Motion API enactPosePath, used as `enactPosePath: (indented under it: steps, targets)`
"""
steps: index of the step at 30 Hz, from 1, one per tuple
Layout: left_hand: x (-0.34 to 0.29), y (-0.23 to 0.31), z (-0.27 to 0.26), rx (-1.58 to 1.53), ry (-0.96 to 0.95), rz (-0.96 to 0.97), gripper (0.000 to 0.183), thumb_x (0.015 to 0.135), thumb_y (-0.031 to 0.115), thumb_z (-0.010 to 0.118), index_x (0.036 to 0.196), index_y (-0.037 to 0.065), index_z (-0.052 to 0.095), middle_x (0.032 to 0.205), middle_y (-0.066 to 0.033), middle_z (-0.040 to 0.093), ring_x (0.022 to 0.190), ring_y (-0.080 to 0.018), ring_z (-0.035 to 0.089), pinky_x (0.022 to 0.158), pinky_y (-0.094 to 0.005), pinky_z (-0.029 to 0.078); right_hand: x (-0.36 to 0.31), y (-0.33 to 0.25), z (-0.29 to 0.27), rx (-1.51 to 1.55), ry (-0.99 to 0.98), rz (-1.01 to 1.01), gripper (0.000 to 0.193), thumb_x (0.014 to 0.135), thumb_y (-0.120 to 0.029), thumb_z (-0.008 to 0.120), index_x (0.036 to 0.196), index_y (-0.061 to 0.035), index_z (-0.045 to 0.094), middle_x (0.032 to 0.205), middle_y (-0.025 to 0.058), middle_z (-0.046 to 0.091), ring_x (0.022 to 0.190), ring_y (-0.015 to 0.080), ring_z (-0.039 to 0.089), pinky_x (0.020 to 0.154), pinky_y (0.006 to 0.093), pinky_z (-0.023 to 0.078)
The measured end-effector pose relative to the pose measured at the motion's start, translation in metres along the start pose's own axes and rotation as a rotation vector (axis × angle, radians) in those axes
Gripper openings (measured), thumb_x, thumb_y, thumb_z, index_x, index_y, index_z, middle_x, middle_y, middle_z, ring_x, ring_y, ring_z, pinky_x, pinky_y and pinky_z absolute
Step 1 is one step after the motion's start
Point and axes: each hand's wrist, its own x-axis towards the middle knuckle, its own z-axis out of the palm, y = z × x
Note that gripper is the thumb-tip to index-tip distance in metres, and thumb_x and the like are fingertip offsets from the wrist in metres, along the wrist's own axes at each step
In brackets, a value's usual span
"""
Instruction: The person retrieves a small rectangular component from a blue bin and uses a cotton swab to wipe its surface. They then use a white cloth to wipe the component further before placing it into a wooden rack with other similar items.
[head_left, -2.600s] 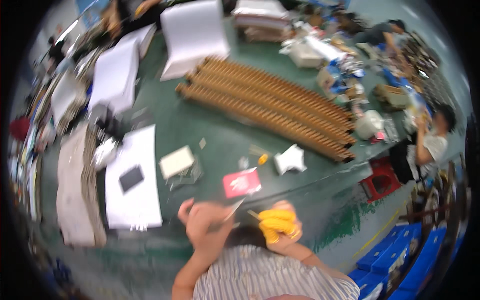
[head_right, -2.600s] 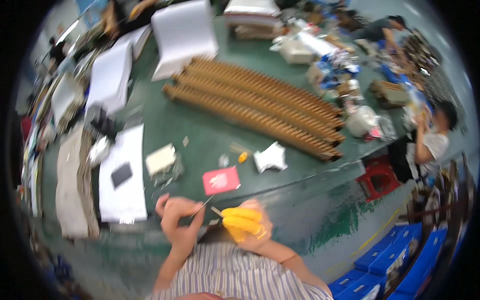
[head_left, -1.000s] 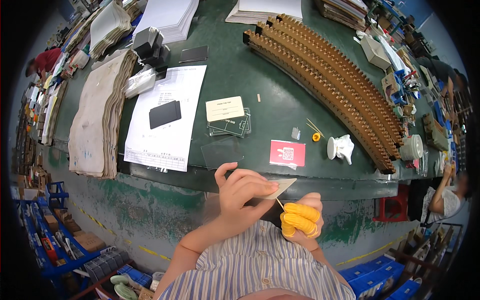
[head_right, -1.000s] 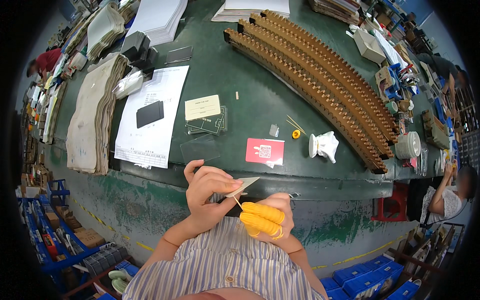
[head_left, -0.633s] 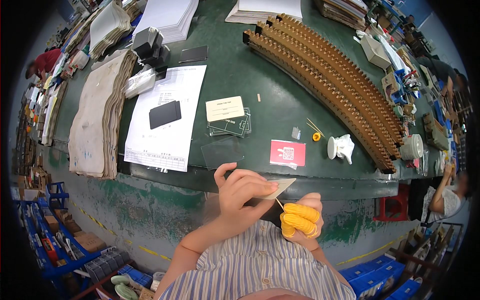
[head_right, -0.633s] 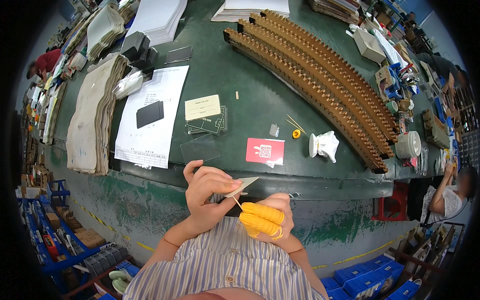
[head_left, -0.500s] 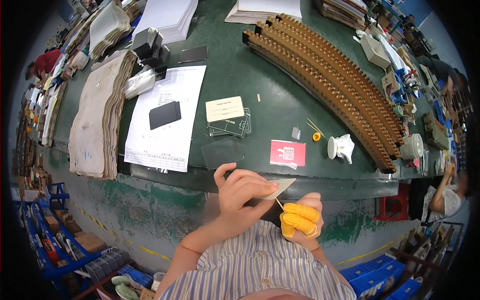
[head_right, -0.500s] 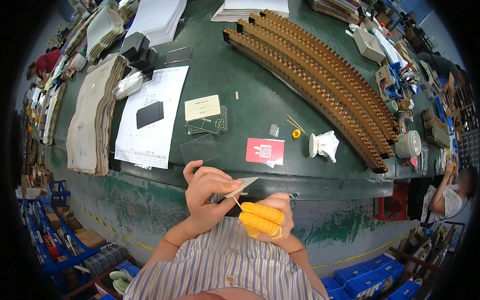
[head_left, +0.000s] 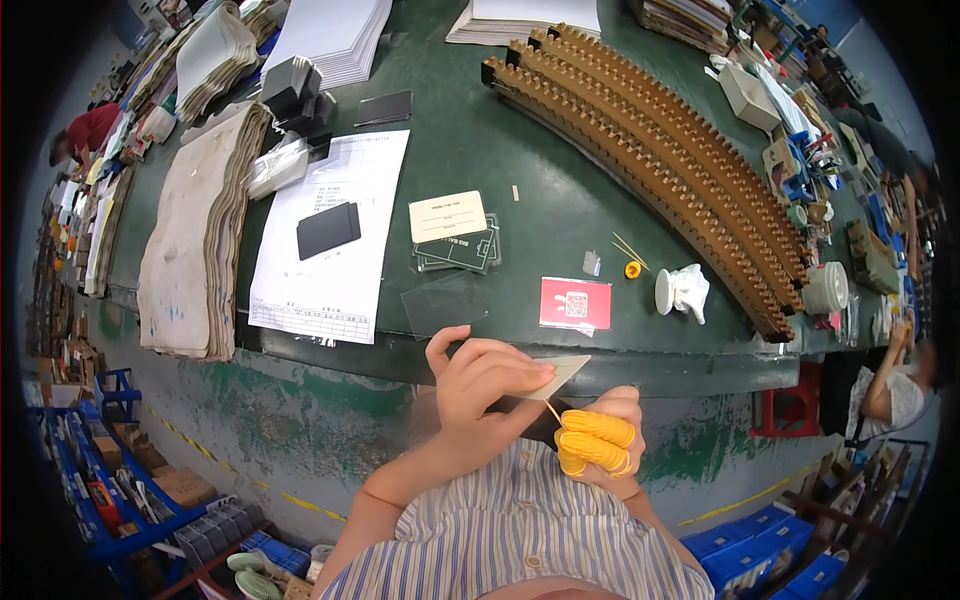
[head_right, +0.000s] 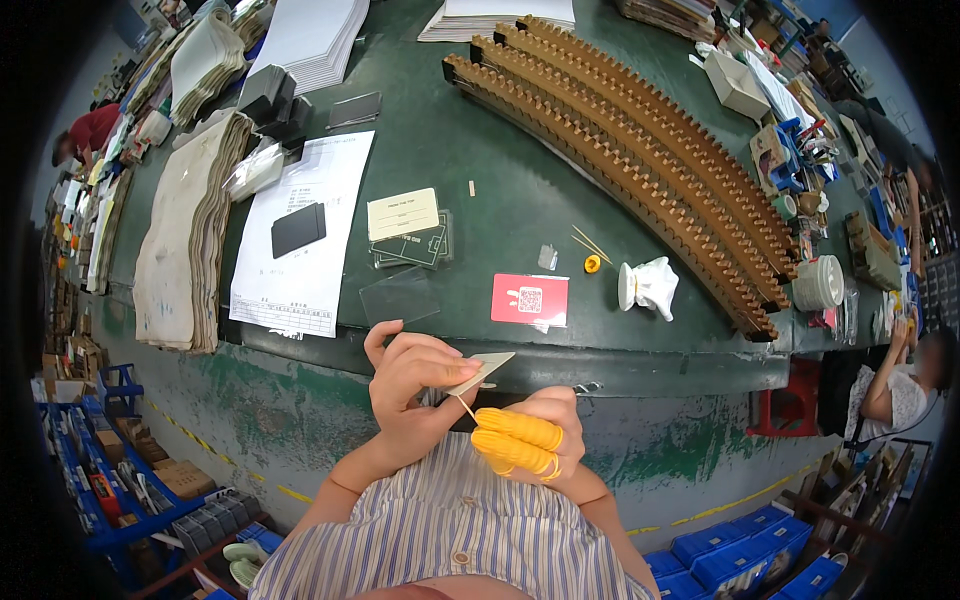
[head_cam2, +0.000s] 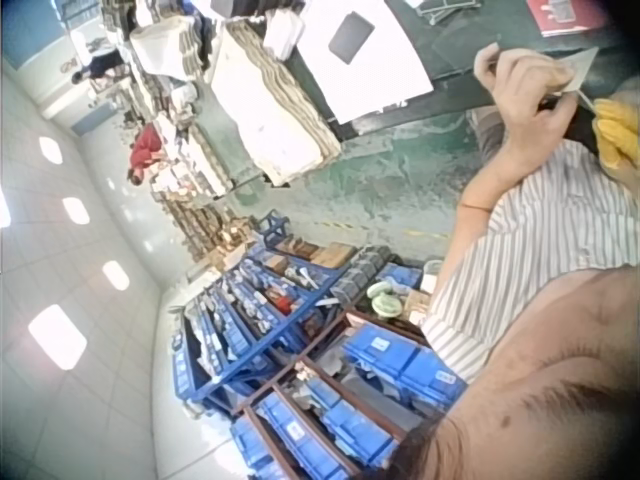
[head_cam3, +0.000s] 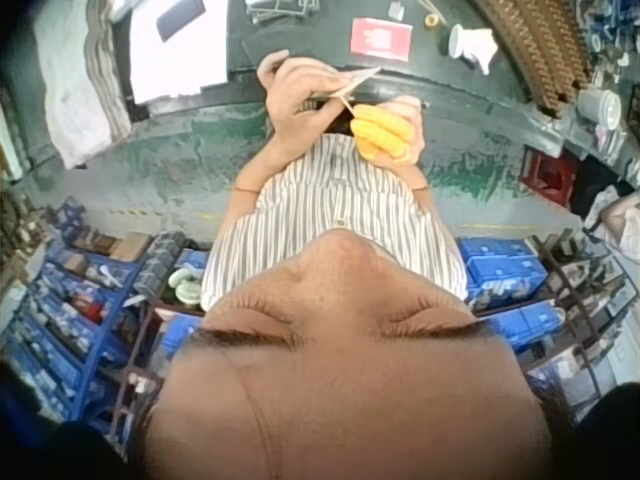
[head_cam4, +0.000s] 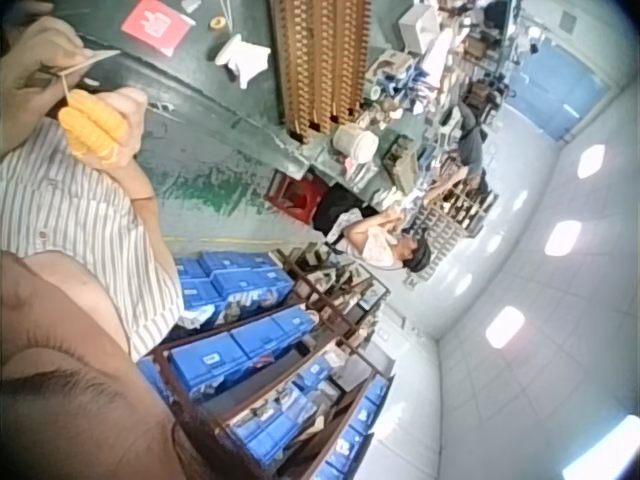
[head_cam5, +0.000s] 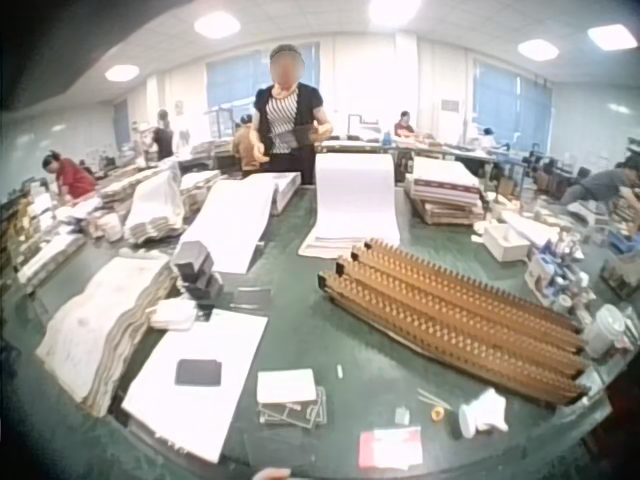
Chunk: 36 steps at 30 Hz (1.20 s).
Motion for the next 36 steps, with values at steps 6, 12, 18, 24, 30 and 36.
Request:
enactPosePath:
  steps: [6,12,18,24,30,36]
  targets:
    - [0.000,0.000,0.000,0.008,0.000,0.001,0.026,0.061,0.007,0.077,0.083,0.017,0.068,0.079,0.0073,0.066,0.081,-0.0105,0.060,0.097,-0.0356,0.025,0.000,-0.001,-0.001,-0.021,-0.004,0.010,0.036,0.060,-0.013,0.081,0.094,-0.0149,0.069,0.096,-0.0002,0.061,0.079,0.0177,0.053,0.068,0.0288,0.042]
    - [0.000,0.000,-0.001,0.014,-0.004,0.002,0.026,0.061,0.007,0.077,0.083,0.017,0.068,0.079,0.0072,0.066,0.081,-0.0105,0.060,0.097,-0.0358,0.025,0.000,0.000,-0.001,-0.012,-0.014,0.007,0.036,0.060,-0.014,0.081,0.094,-0.0149,0.069,0.097,0.0003,0.061,0.080,0.0177,0.054,0.068,0.0287,0.042]
    - [-0.001,0.000,-0.002,0.017,-0.011,-0.010,0.027,0.061,0.007,0.077,0.084,0.017,0.068,0.079,0.0072,0.066,0.081,-0.0106,0.060,0.098,-0.0364,0.025,-0.003,0.000,0.000,-0.011,0.000,0.018,0.035,0.061,-0.014,0.081,0.094,-0.0140,0.069,0.098,0.0009,0.062,0.082,0.0179,0.054,0.068,0.0294,0.042]
    - [0.002,0.003,-0.007,0.045,-0.011,-0.047,0.024,0.062,0.006,0.076,0.082,0.016,0.067,0.077,0.0060,0.064,0.081,-0.0115,0.060,0.098,-0.0370,0.025,-0.002,0.009,-0.004,-0.168,0.058,-0.008,0.035,0.060,-0.009,0.078,0.093,-0.0132,0.068,0.094,0.0019,0.063,0.080,0.0197,0.055,0.068,0.0321,0.043]
    - [0.008,0.002,-0.012,0.294,-0.036,-0.122,0.016,0.066,0.007,0.073,0.078,0.014,0.066,0.073,0.0040,0.061,0.078,-0.0127,0.058,0.100,-0.0389,0.025,0.009,0.063,0.012,-0.271,0.356,0.387,0.024,0.071,0.006,0.072,0.093,-0.0030,0.068,0.088,0.0079,0.067,0.079,0.0217,0.061,0.072,0.0294,0.048]
    - [0.010,-0.001,-0.011,0.383,-0.038,-0.136,0.014,0.065,0.007,0.072,0.075,0.013,0.065,0.071,0.0040,0.060,0.076,-0.0123,0.057,0.102,-0.0407,0.024,0.009,0.068,0.020,-0.232,0.212,0.431,0.023,0.070,0.004,0.072,0.092,-0.0049,0.070,0.086,0.0062,0.068,0.079,0.0212,0.061,0.072,0.0300,0.046]
